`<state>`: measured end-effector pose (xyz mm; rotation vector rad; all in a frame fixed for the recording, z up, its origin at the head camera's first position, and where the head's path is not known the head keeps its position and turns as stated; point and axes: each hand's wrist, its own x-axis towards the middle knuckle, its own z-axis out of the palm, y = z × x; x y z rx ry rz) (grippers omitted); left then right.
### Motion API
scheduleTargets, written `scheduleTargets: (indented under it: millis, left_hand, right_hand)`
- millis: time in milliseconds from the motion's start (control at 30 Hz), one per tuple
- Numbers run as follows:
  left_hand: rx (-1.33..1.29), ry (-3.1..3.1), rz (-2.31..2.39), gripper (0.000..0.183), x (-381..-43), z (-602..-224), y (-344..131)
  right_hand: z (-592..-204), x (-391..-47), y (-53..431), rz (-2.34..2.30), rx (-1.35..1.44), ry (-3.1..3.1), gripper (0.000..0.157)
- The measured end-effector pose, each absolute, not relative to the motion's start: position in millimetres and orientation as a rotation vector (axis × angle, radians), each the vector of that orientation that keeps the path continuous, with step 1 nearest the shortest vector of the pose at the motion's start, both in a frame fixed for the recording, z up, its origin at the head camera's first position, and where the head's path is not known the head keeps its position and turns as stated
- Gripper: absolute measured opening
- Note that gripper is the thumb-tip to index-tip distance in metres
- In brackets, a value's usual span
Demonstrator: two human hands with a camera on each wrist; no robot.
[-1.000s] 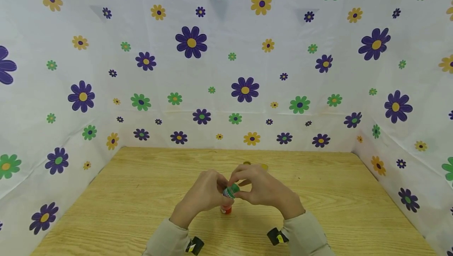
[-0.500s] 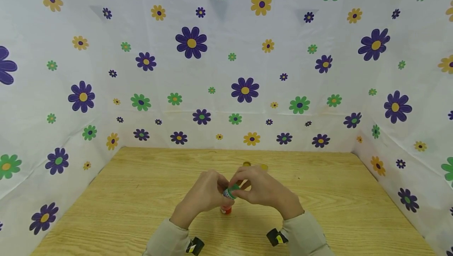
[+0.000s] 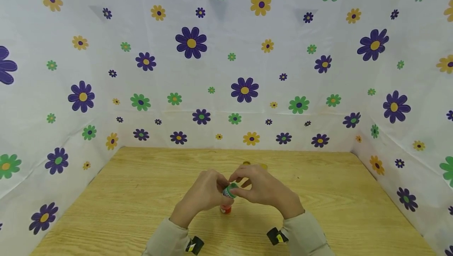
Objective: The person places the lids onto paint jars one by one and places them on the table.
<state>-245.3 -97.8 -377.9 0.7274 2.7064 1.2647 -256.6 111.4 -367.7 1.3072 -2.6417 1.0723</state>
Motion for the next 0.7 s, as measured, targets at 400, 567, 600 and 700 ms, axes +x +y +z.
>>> scheduleTargets:
  millis: [400, 567, 600, 700]
  left_hand:
    - [0.722, 2.701, 1.274, 0.020, -245.2, -376.7, -97.4]
    - [0.719, 2.690, 1.286, 0.020, -244.6, -376.4, -97.4]
    - [0.721, 2.687, 1.288, 0.019, -244.4, -376.3, -97.4]
    - [0.733, 2.685, 1.286, 0.018, -244.2, -375.9, -97.1]
  right_hand:
    - [-365.3, -254.6, 112.5, 1.027, 1.349, -2.613, 0.020]
    - [-365.8, -253.8, 111.2, 1.001, 1.358, -2.615, 0.021]
    - [-366.2, -253.9, 111.2, 0.996, 1.359, -2.617, 0.022]
    - [-366.5, -253.7, 111.4, 0.995, 1.356, -2.633, 0.022]
